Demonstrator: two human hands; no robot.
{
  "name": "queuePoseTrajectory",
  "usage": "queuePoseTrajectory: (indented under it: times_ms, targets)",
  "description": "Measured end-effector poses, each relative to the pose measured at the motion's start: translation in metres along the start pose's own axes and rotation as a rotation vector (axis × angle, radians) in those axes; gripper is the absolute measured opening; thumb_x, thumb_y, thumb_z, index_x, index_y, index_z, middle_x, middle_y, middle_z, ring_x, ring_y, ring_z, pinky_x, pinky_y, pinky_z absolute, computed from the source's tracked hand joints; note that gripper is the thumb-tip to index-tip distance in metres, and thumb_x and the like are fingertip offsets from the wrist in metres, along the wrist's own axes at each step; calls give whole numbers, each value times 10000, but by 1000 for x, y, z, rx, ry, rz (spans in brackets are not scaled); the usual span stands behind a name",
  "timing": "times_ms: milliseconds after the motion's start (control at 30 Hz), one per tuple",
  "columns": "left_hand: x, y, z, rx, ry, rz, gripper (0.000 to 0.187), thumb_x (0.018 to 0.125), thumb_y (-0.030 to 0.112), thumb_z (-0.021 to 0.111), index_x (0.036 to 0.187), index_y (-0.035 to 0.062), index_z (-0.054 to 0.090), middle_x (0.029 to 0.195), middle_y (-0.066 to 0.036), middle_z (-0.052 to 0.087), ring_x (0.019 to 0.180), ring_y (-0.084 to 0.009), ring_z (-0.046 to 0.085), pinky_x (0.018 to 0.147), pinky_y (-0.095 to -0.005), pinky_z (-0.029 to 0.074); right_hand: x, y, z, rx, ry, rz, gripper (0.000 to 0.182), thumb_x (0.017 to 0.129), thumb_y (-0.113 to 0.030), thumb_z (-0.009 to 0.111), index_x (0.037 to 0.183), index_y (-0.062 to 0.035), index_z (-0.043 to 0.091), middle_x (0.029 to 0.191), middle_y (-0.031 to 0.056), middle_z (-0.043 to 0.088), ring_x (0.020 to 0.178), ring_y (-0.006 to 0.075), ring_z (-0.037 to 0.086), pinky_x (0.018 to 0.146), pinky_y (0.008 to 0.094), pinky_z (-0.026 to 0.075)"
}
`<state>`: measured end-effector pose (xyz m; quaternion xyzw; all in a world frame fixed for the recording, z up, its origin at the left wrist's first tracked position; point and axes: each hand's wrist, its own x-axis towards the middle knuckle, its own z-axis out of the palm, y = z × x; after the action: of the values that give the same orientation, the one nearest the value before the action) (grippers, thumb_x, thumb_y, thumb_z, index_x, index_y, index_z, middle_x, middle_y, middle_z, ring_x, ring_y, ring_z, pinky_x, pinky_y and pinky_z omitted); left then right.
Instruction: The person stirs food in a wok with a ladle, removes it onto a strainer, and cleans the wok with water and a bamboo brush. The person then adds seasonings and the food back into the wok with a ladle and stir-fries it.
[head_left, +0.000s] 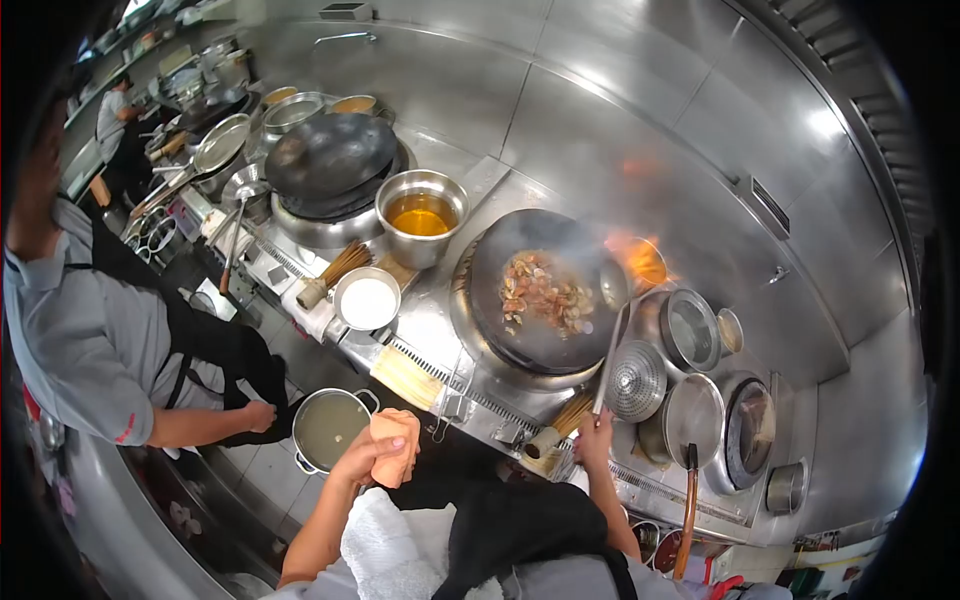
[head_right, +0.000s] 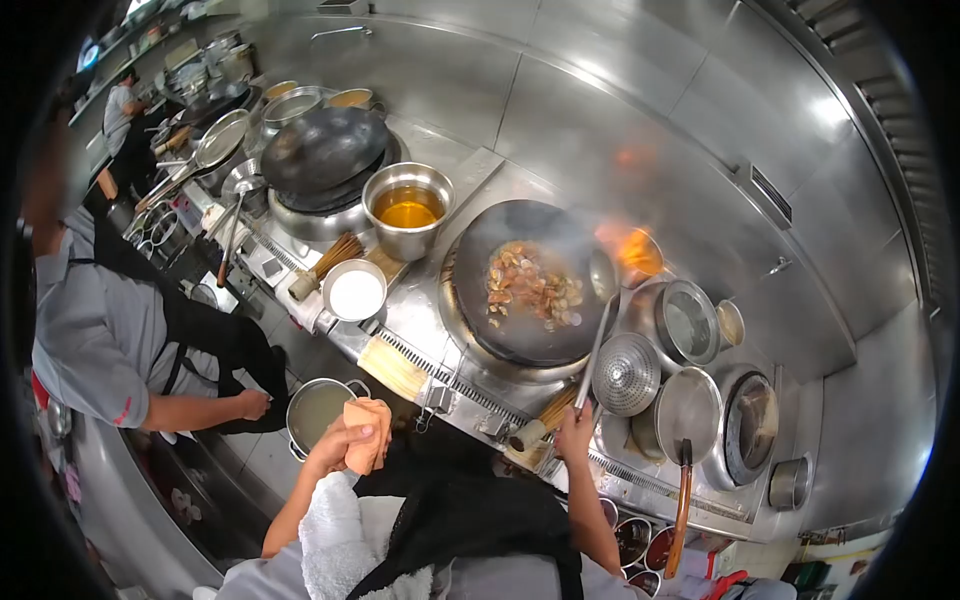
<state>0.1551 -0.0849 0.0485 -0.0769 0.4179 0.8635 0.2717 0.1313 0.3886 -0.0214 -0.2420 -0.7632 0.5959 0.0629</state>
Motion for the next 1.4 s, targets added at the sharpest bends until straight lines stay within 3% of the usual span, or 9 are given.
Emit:
queuePoseTrajectory:
  times_ms: [200, 467, 667, 700, 767, 1000, 1100, 1200, 1400]
  targets:
    - [-23, 8, -8, -16, 66, 76, 624, 825, 264, 848, 1292, 1, 529, 1006, -177, 690, 878, -265, 723, 749, -388, 626, -33, -53, 0, 172, -240, 226, 305, 1047, -227, 592, 1315, -90, 541, 672, -3, 511, 442, 88, 489, 374, 264, 396]
    - [-32, 20, -10, 11, 29, 169, 650, 847, 324, 828, 1314, -9, 523, 1011, -164, 696, 881, -261, 727, 761, -393, 621, 59, -48, 7, -28, -144, 2, 134, 1050, -225, 597, 1071, -100, 554, 644, -19, 510, 429, 74, 473, 372, 246, 384]
    - [-20, 14, -12, 1, -10, 125, 612, 851, 312, 821, 1290, -22, 557, 1013, -159, 695, 878, -250, 725, 760, -375, 616, 58, -25, 30, -239, -301, -183, 515, 1010, -195, 653, 1496, -92, 516, 680, -25, 531, 492, 70, 499, 444, 244, 400]
    - [-17, 14, -10, -8, -10, 111, 605, 850, 309, 821, 1285, -24, 564, 1013, -156, 693, 872, -247, 723, 757, -372, 614, 55, -12, 19, -505, -285, -303, 605, 963, -195, 674, 1524, -55, 499, 900, 159, 732, 741, 286, 715, 722, 409, 553]
    - [-12, 16, -5, -16, -45, 103, 612, 847, 307, 823, 1290, -23, 561, 1010, -154, 691, 869, -244, 720, 755, -370, 612, 11, -16, 0, -602, -176, -555, 602, 945, -205, 682, 1524, -155, 523, 982, 197, 743, 890, 383, 734, 822, 471, 551]
    - [13, 17, -8, 22, -162, 95, 609, 860, 273, 817, 1307, -39, 546, 1060, -155, 678, 883, -246, 713, 763, -378, 612, -54, -14, -101, -1030, 63, -296, 605, 901, -150, 722, 1483, -247, 586, 826, 190, 685, 749, 381, 677, 730, 451, 543]
    - [27, 22, -8, 45, -218, 41, 629, 891, 281, 799, 1347, -57, 526, 1194, -186, 666, 955, -265, 717, 828, -409, 624, -84, -22, -103, -995, 134, -177, 570, 916, -129, 721, 1471, -178, 597, 752, 123, 654, 682, 274, 654, 678, 409, 529]
    - [35, 32, 2, 38, -228, -16, 669, 922, 306, 774, 1398, -73, 496, 1329, -219, 627, 1054, -291, 708, 922, -446, 617, -122, -38, -119, -384, -68, -76, 598, 920, -86, 746, 1482, -15, 554, 731, -50, 448, 670, 67, 425, 598, 253, 390]
    - [52, 42, -2, 56, -334, -137, 647, 919, 299, 767, 1393, -55, 502, 1321, -242, 633, 1054, -329, 709, 930, -500, 612, -167, -44, -155, -370, -177, 117, 554, 917, -134, 748, 1446, -41, 611, 689, -47, 551, 588, 55, 471, 549, 257, 396]
